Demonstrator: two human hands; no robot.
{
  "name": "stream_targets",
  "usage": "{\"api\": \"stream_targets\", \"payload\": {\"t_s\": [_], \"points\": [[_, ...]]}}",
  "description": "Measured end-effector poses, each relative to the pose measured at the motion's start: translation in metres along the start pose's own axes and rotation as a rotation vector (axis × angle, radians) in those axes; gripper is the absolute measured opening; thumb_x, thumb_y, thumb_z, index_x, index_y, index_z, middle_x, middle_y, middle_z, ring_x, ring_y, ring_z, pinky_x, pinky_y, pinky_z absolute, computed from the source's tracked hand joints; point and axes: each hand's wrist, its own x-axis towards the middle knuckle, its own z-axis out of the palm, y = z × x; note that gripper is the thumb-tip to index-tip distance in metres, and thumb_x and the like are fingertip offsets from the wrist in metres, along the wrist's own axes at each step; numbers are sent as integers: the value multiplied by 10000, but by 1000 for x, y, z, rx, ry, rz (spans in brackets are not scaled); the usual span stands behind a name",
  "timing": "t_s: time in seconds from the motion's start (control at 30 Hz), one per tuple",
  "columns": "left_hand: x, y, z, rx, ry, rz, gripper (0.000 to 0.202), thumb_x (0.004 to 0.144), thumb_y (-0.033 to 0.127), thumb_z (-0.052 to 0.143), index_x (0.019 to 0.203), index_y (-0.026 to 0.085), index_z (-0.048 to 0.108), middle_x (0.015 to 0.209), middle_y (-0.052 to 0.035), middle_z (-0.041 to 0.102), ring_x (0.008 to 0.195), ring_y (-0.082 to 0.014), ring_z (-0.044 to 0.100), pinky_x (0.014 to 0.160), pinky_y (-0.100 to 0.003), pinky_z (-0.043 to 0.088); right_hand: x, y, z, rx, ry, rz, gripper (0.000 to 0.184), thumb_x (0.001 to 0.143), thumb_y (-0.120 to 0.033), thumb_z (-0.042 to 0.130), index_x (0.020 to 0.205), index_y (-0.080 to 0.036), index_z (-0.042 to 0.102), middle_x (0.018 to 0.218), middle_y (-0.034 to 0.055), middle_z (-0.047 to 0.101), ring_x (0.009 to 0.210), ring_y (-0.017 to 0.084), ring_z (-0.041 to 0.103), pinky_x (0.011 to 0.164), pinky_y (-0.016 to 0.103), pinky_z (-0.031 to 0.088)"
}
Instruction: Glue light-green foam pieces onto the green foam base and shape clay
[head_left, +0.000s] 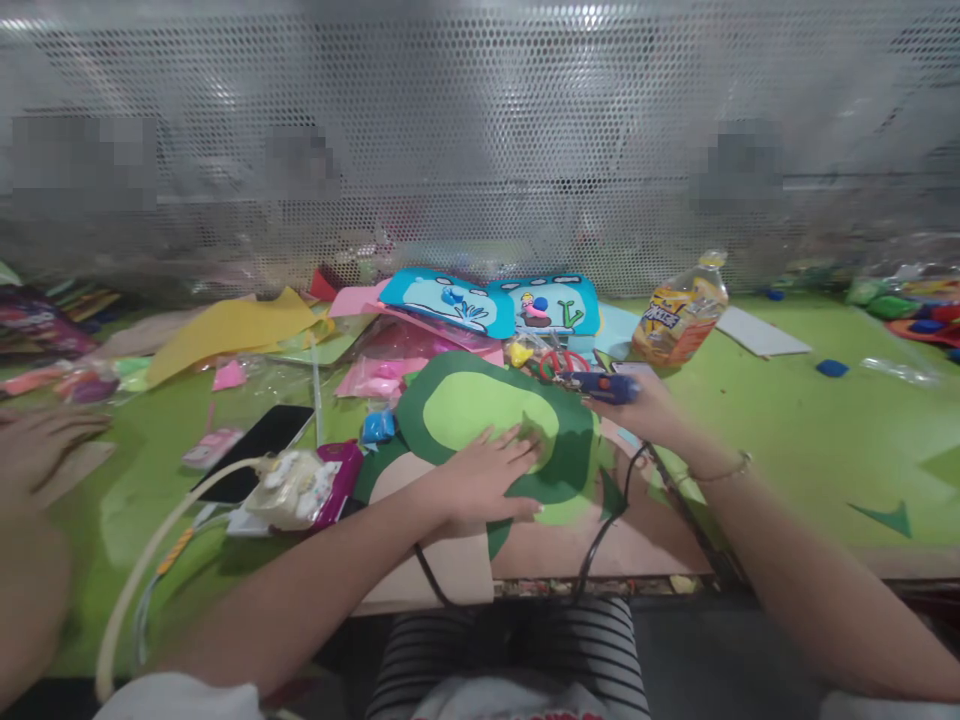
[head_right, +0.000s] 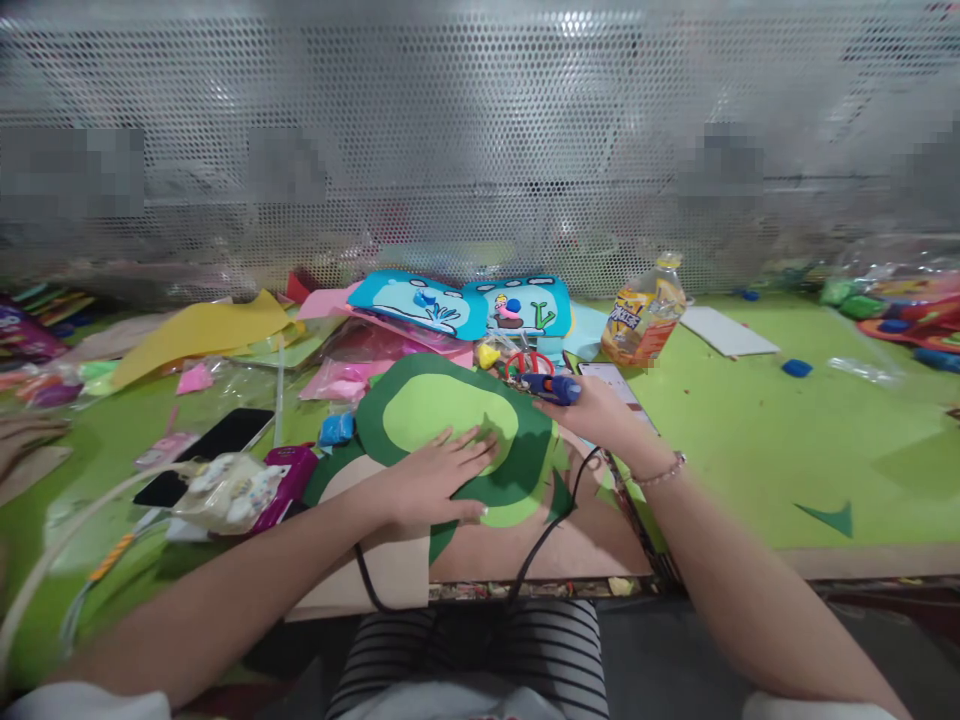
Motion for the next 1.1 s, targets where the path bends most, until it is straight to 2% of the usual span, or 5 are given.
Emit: {"api": "stream_targets", "payload": {"t_s": [0.17,0.3,0.4,0.8,1.1], "points": [[2,4,-1,49,56,10,744,878,618,220,1466,169,139,1535,-106,125,1415,-266,45,1114,-466,62,-3,-11,1,7,79,77,354,730,-505,570,645,-161,575,532,17,540,514,135,450,463,239,320],[4,5,-2,101,45,18,646,876,618,258,1304,175,454,1388,-127,442,1274,-277,386,1036,-436,265,-3,-11,4,49,82,90,361,717,-507,582,638,-154,579,507,6,524,494,120,418,452,233,310],[5,4,-7,181,133,-72,553,898,563,273,944,139,625,955,-120,646,936,-247,574,838,-386,406,-3,-10,7,55,78,79,340,712,-482,592,623,-154,579,498,3,520,485,114,408,448,232,306],[4,-5,-2,236,232,-241,217,865,317,440,867,152,581,879,-94,580,852,-228,536,695,-338,435,-5,-15,6,188,-80,-52,249,737,-405,593,785,-170,659,584,5,593,517,137,492,480,249,387],[7,-23,-3,-200,321,-313,191,790,244,507,727,178,676,793,-45,653,765,-176,578,666,-282,415,-13,-20,3,329,-352,-234,262,726,-410,624,758,-151,644,616,11,598,573,136,509,512,233,410]]}}
